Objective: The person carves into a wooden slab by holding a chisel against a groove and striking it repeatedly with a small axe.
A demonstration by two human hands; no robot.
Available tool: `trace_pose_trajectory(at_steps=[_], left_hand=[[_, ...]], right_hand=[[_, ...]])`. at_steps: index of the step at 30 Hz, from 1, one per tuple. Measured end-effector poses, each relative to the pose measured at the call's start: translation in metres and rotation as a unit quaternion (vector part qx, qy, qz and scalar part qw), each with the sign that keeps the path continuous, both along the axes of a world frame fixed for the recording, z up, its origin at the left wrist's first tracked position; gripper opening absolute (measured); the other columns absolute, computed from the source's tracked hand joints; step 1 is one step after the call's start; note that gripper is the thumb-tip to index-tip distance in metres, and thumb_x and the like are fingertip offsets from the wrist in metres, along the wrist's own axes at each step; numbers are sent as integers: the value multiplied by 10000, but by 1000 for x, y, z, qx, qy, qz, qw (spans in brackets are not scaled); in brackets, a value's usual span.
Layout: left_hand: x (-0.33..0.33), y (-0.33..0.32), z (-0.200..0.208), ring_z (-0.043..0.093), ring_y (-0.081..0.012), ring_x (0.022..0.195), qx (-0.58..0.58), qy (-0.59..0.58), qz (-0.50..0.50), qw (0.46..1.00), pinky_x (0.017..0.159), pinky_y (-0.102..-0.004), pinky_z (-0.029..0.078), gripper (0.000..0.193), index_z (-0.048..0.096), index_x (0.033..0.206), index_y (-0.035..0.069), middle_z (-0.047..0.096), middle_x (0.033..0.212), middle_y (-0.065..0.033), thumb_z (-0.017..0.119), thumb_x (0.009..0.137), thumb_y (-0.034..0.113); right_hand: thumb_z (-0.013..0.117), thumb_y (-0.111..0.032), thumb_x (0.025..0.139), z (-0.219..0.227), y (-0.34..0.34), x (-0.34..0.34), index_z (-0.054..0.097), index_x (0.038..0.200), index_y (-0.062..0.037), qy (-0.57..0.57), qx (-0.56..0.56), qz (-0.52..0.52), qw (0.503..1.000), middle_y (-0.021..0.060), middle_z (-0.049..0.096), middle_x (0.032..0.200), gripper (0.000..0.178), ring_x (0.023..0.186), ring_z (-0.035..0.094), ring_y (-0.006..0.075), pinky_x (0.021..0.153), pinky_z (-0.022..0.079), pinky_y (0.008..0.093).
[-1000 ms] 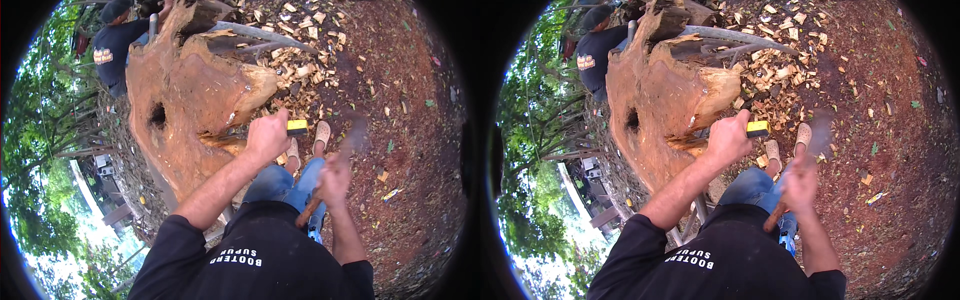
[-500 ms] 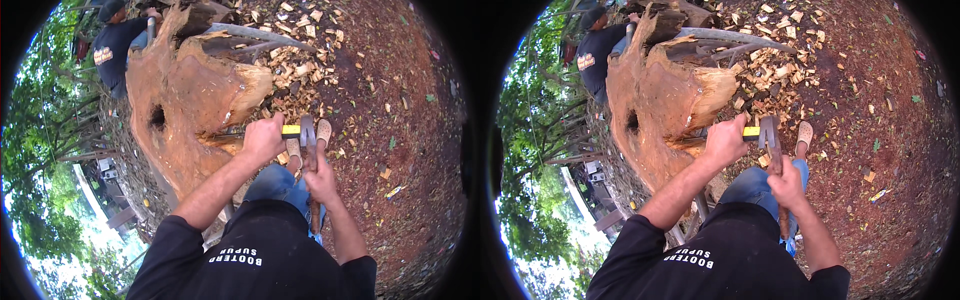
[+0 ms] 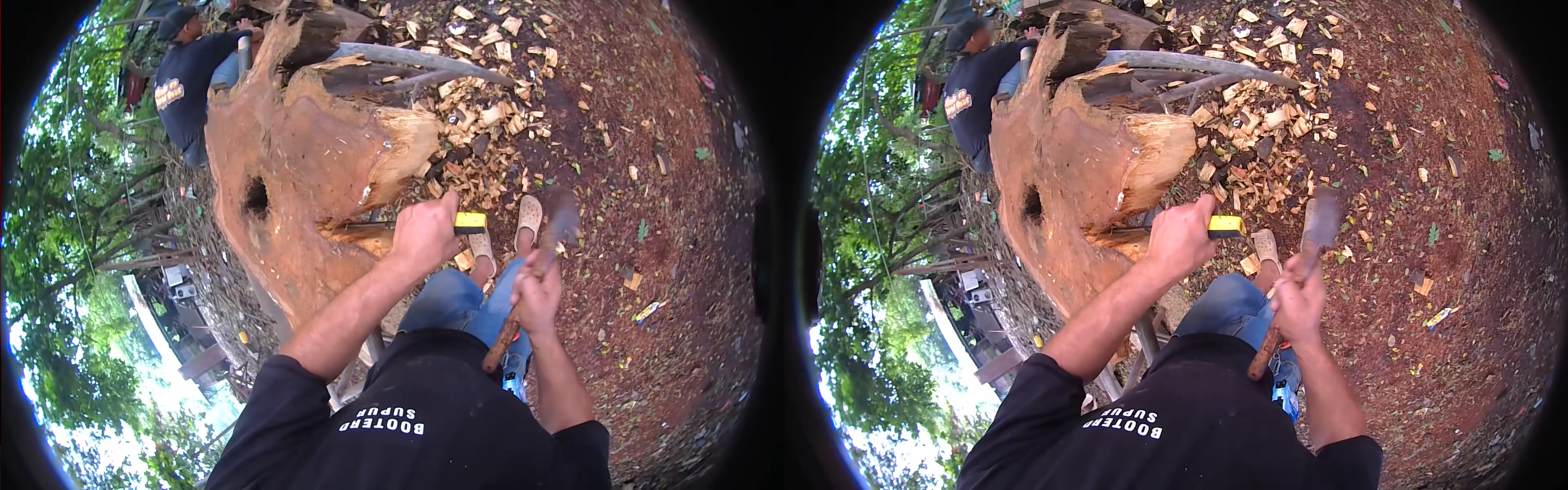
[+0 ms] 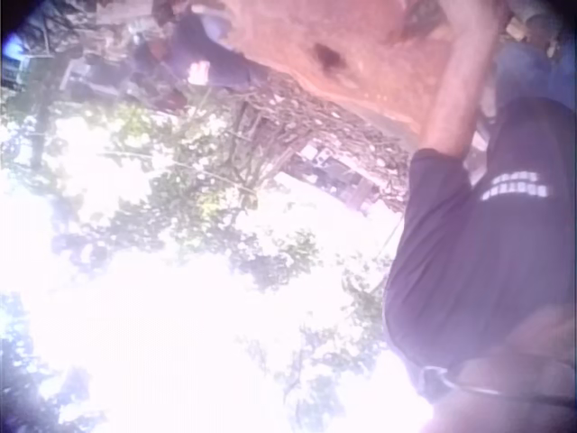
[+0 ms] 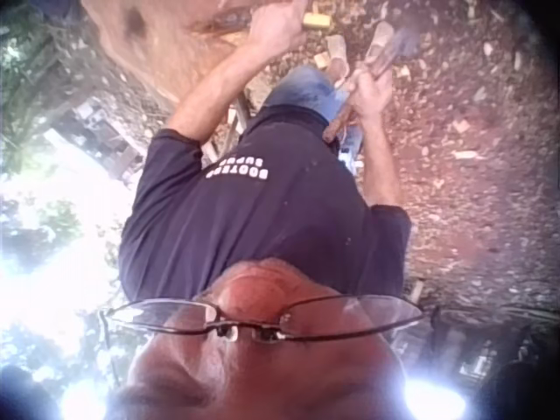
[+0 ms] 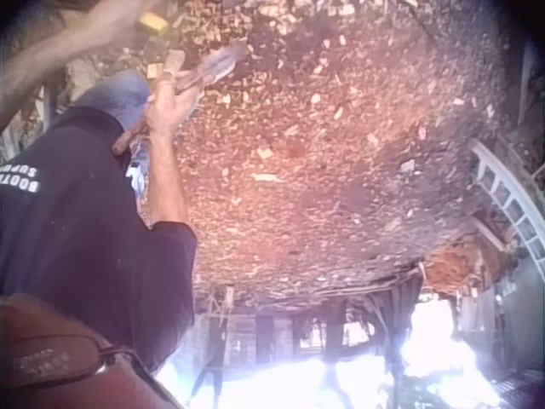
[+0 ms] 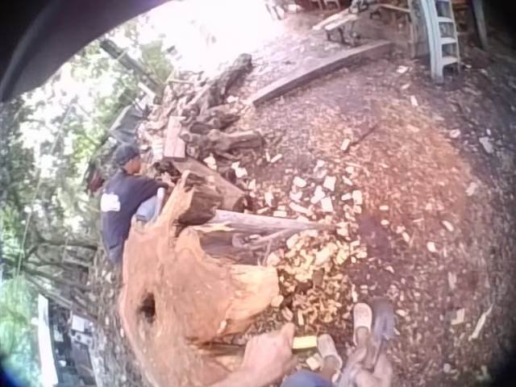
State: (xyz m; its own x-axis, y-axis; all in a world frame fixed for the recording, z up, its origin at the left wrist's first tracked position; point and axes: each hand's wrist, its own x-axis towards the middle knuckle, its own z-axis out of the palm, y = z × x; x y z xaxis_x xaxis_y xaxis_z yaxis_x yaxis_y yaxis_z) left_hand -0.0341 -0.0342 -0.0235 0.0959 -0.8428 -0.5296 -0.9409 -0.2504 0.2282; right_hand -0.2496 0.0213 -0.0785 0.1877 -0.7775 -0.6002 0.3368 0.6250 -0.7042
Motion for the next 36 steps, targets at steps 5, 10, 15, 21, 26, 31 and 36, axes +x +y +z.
trace_pose_trajectory(at_steps=[5,10,15,21,26,31,36], left_hand=[[-7,0,-9,683,-404,787,-31,1,-29,999,717,-511,528,310,520,924,49,676,787,-179,749,728,122],[1,13,-3,681,-403,808,-34,10,-40,999,716,-513,527,315,509,907,42,667,790,-187,753,722,116],[-6,10,-4,677,-407,796,-39,20,-53,998,717,-520,526,301,508,905,39,664,789,-189,744,731,108],[5,22,-7,673,-404,796,-41,8,-62,997,730,-508,525,313,508,902,34,660,797,-188,756,722,95],[-2,22,-8,677,-393,798,-60,11,-75,995,740,-496,530,334,503,896,29,662,794,-177,773,707,84],[-3,19,-7,696,-371,816,0,-33,-102,994,757,-479,549,313,560,929,28,680,818,-187,771,729,144],[4,6,-24,706,-373,747,-11,-55,-101,993,703,-486,557,361,584,931,34,693,773,-183,801,788,284]], right_hand=[[528,-62,839,-35,44,30,503,961,-10,174,-197,148,953,34,548,690,135,551,544,110,491,420,261],[530,-38,825,-16,20,11,470,1029,18,64,-10,156,986,74,556,714,219,534,539,126,509,439,281],[504,-13,822,-45,62,25,446,1057,26,87,-147,14,985,57,494,721,245,505,449,136,516,427,292],[472,-1,839,-28,51,25,500,969,2,25,-9,47,999,56,498,737,133,544,494,121,559,463,265],[469,-14,846,-32,67,38,516,998,2,-46,-120,-143,981,56,505,745,160,567,518,122,556,469,261],[548,-74,838,-47,57,29,501,1023,-3,109,-78,138,981,72,540,752,203,506,514,128,482,444,288],[513,2,846,-55,39,2,476,1036,-38,55,-24,-33,998,24,518,725,197,458,490,90,423,417,249]])
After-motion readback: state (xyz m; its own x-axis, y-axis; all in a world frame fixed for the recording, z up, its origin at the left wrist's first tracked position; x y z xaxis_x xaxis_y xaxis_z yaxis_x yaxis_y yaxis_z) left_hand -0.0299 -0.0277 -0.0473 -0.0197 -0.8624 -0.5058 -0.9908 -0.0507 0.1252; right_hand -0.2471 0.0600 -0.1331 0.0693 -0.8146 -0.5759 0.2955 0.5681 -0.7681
